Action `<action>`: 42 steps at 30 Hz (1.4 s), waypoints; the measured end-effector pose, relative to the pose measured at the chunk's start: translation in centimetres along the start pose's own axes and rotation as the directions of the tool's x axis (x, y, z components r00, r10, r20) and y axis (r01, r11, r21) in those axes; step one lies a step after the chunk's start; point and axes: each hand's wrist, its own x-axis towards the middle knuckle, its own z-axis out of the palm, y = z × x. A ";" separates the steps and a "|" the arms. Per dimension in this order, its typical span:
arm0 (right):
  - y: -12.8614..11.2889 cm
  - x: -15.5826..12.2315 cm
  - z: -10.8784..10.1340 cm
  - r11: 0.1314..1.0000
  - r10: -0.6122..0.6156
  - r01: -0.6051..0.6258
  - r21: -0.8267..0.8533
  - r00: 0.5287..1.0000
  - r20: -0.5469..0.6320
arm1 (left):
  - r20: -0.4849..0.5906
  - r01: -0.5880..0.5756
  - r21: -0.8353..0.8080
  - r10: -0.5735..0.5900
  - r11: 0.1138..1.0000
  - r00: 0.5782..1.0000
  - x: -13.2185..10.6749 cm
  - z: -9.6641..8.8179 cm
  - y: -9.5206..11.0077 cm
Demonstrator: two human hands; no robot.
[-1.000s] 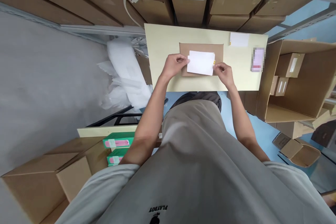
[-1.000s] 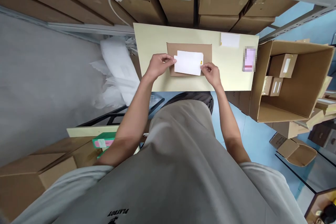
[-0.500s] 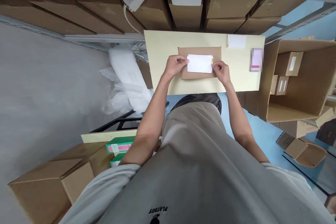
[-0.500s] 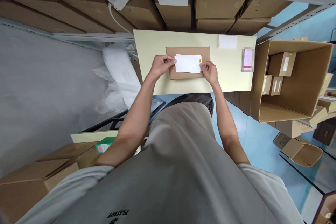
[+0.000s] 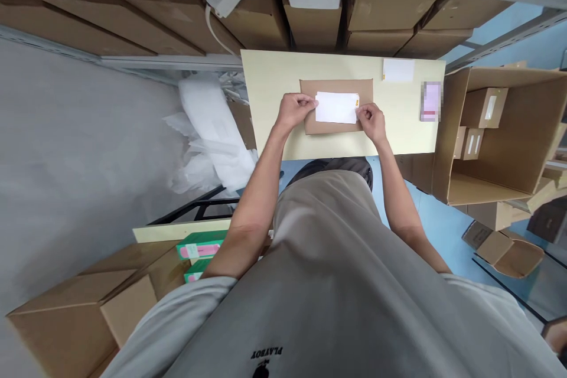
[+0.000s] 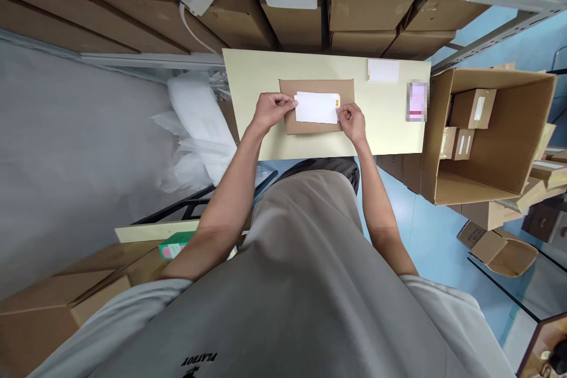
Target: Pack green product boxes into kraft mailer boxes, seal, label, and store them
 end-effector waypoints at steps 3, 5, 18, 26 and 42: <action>0.0 0.0 0.0 1.000 -0.013 0.013 -0.008 1.000 0.000 | -0.007 -0.001 0.006 0.001 1.000 1.000 0.0 0.1 0.0; 0.2 0.0 0.1 1.000 -0.021 0.021 -0.009 1.000 -0.002 | -0.019 0.001 0.006 -0.001 1.000 1.000 0.0 0.2 -0.1; 2.8 0.5 0.8 0.991 -0.132 0.133 0.010 0.991 -0.026 | -0.014 -0.064 0.121 0.066 0.991 0.998 0.5 0.3 -1.6; 3.0 0.5 1.0 0.989 -0.150 0.149 -0.009 0.988 -0.039 | -0.010 -0.083 0.139 0.086 0.987 0.996 0.6 0.3 -2.1; 3.1 0.3 1.2 0.984 -0.176 0.175 -0.034 0.983 -0.047 | -0.026 -0.089 0.170 0.095 0.981 0.995 0.6 0.6 -2.4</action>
